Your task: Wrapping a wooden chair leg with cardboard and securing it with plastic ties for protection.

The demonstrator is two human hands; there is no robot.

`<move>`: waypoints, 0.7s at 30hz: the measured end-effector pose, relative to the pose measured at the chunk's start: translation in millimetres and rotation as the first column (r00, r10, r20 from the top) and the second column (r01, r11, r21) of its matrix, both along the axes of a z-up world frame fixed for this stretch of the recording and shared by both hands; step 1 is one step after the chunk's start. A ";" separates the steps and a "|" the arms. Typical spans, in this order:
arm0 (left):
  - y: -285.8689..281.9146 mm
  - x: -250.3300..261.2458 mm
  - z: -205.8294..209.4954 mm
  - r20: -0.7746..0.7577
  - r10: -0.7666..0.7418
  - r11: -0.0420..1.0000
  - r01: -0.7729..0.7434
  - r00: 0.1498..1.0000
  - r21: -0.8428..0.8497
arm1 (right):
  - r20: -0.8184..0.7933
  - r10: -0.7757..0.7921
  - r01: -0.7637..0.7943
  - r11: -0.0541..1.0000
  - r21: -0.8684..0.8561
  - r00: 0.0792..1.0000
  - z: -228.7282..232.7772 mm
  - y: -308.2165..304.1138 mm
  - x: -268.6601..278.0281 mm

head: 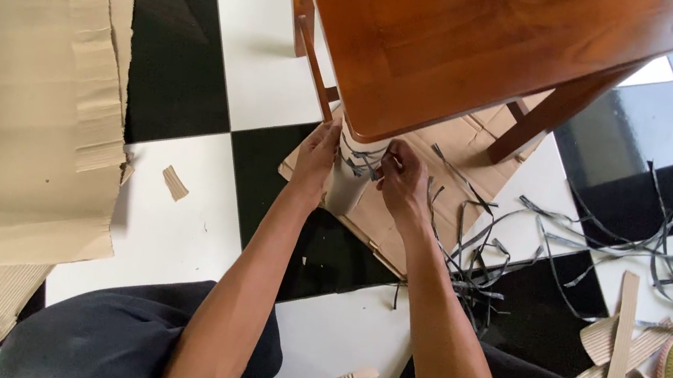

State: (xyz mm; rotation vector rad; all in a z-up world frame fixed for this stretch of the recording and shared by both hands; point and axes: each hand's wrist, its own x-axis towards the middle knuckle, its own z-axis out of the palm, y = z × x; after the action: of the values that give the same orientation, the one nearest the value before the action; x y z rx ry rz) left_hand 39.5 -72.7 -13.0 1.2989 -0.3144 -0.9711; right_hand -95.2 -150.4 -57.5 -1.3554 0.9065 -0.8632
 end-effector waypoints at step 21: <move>7.9 9.1 -64.3 -0.160 0.372 0.906 -0.395 0.914 -0.152 | -0.524 -0.213 0.049 0.950 -0.310 0.825 -1.2 -0.1 -8.1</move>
State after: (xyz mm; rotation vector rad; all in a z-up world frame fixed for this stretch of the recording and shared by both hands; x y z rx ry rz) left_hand 48.6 -64.8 -77.3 1.0731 -0.0399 -0.6667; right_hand -103.3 -150.4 -58.6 -1.8651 1.3772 -0.7297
